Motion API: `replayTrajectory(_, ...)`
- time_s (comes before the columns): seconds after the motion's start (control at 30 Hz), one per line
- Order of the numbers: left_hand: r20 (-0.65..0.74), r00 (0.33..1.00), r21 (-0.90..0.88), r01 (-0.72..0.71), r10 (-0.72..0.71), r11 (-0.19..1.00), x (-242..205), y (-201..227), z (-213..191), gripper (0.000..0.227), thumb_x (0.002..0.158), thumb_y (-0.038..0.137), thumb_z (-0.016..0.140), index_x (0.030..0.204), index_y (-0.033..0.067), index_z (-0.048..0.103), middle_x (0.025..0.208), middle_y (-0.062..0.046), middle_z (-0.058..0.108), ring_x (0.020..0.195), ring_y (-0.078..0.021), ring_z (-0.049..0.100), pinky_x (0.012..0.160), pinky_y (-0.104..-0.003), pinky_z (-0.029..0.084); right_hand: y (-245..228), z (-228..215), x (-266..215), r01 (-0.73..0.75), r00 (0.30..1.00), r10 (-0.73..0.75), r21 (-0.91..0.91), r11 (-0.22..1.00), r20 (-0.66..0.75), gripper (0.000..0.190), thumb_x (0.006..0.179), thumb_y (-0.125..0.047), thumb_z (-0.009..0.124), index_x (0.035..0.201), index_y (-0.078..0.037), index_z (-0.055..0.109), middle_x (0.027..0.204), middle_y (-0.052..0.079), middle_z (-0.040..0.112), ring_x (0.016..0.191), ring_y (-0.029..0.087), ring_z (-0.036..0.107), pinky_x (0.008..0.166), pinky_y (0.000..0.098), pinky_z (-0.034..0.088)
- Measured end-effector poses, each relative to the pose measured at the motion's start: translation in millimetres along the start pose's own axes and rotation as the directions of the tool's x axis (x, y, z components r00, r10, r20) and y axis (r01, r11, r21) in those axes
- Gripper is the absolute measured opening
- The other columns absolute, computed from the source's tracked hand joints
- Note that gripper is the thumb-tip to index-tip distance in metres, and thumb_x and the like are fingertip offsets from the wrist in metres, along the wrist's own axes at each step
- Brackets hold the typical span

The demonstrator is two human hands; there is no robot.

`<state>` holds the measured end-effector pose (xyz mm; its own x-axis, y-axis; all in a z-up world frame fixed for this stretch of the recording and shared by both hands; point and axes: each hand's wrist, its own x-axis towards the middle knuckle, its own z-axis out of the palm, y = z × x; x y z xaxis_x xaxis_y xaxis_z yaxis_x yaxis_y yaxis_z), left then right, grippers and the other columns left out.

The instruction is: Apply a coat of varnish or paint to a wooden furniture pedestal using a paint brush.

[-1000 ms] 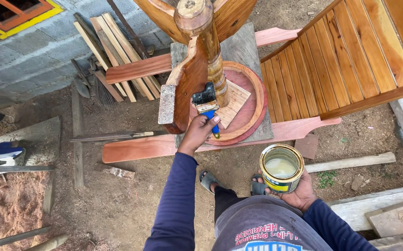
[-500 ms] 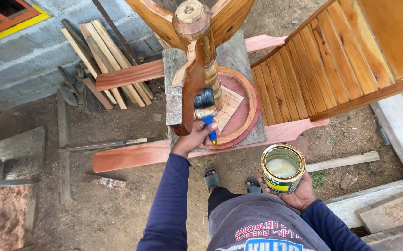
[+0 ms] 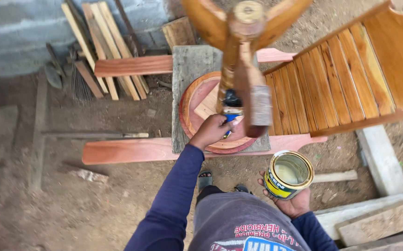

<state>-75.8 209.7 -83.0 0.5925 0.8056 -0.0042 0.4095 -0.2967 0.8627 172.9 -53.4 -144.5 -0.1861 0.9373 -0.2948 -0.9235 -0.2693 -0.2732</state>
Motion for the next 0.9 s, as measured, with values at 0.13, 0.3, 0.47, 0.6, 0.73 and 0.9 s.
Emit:
replayTrajectory(0.13, -0.001, 0.999, -0.031, 0.032, -0.032, 0.999, 7.2, -4.5, -1.4, 0.036, 0.098, 0.037, 0.066, 0.086, 0.0039, 0.075, 0.073, -0.01, 0.073, 0.066, -0.0226, 0.071, 0.064, -0.038, 0.054, 16.8, 25.2, 0.2, 0.03, 0.992, -0.041, -0.087, 0.996, -0.122, 0.09, 0.099, -0.078, 0.03, 0.145, -0.003, 0.049, 0.138, 0.031, 0.056, 0.118, 0.048, 0.06, 0.083, 0.053, 0.06)
replayTrajectory(0.3, 0.054, 0.998, 0.089, -0.046, 0.042, 0.995, 10.6, -8.1, -21.2, 0.036, 0.097, 0.04, 0.063, 0.09, 0.0059, 0.071, 0.074, -0.01, 0.073, 0.069, -0.0265, 0.072, 0.069, -0.043, 0.055, 37.2, 36.0, 1.5, 0.093, 0.924, -0.184, -0.268, 0.959, -0.336, 0.087, 0.099, -0.076, 0.035, 0.148, -0.006, 0.052, 0.139, 0.028, 0.057, 0.115, 0.042, 0.062, 0.08, 0.0442, 0.059)
replayTrajectory(0.47, 0.136, 0.984, 0.075, -0.127, 0.116, 0.989, 11.8, -2.5, -38.6, 0.034, 0.095, 0.041, 0.063, 0.094, 0.0071, 0.07, 0.075, -0.01, 0.072, 0.07, -0.0274, 0.073, 0.07, -0.045, 0.055, 54.7, 51.6, 4.3, 0.067, 0.876, -0.191, -0.28, 0.958, -0.442, 0.087, 0.099, -0.078, 0.041, 0.149, -0.008, 0.053, 0.14, 0.026, 0.058, 0.116, 0.04, 0.061, 0.081, 0.0405, 0.058)
replayTrajectory(0.6, 0.34, 0.927, -0.074, -0.144, 0.16, 0.987, -3.0, 17.2, -33.5, 0.031, 0.096, 0.04, 0.059, 0.098, 0.0097, 0.066, 0.077, -0.008, 0.075, 0.07, -0.0254, 0.077, 0.071, -0.043, 0.059, 61.9, 49.1, 11.1, 0.109, 0.885, -0.213, -0.26, 0.959, -0.415, 0.084, 0.101, -0.078, 0.042, 0.149, -0.009, 0.054, 0.14, 0.025, 0.059, 0.118, 0.04, 0.061, 0.081, 0.0418, 0.058)
replayTrajectory(0.73, 0.359, 0.888, -0.093, -0.271, 0.287, 0.958, -28.7, 45.1, -44.1, 0.031, 0.095, 0.041, 0.06, 0.099, 0.0108, 0.066, 0.081, -0.009, 0.075, 0.073, -0.0271, 0.077, 0.071, -0.045, 0.059, 71.2, 46.3, 16.0, 0.138, 0.893, -0.224, -0.237, 0.962, -0.391, 0.082, 0.1, -0.076, 0.044, 0.149, -0.011, 0.053, 0.141, 0.025, 0.057, 0.118, 0.042, 0.06, 0.081, 0.0433, 0.059)
replayTrajectory(0.9, 0.337, 0.86, 0.038, -0.418, 0.382, 0.908, -53.3, 66.0, -69.6, 0.04, 0.097, 0.051, 0.058, 0.104, 0.0128, 0.066, 0.083, -0.012, 0.073, 0.078, -0.031, 0.073, 0.068, -0.049, 0.054, 88.1, 63.1, 21.9, 0.198, 0.867, -0.267, -0.202, 0.959, -0.421, 0.086, 0.097, -0.076, 0.048, 0.147, -0.007, 0.054, 0.139, 0.029, 0.058, 0.116, 0.043, 0.061, 0.08, 0.0433, 0.061)
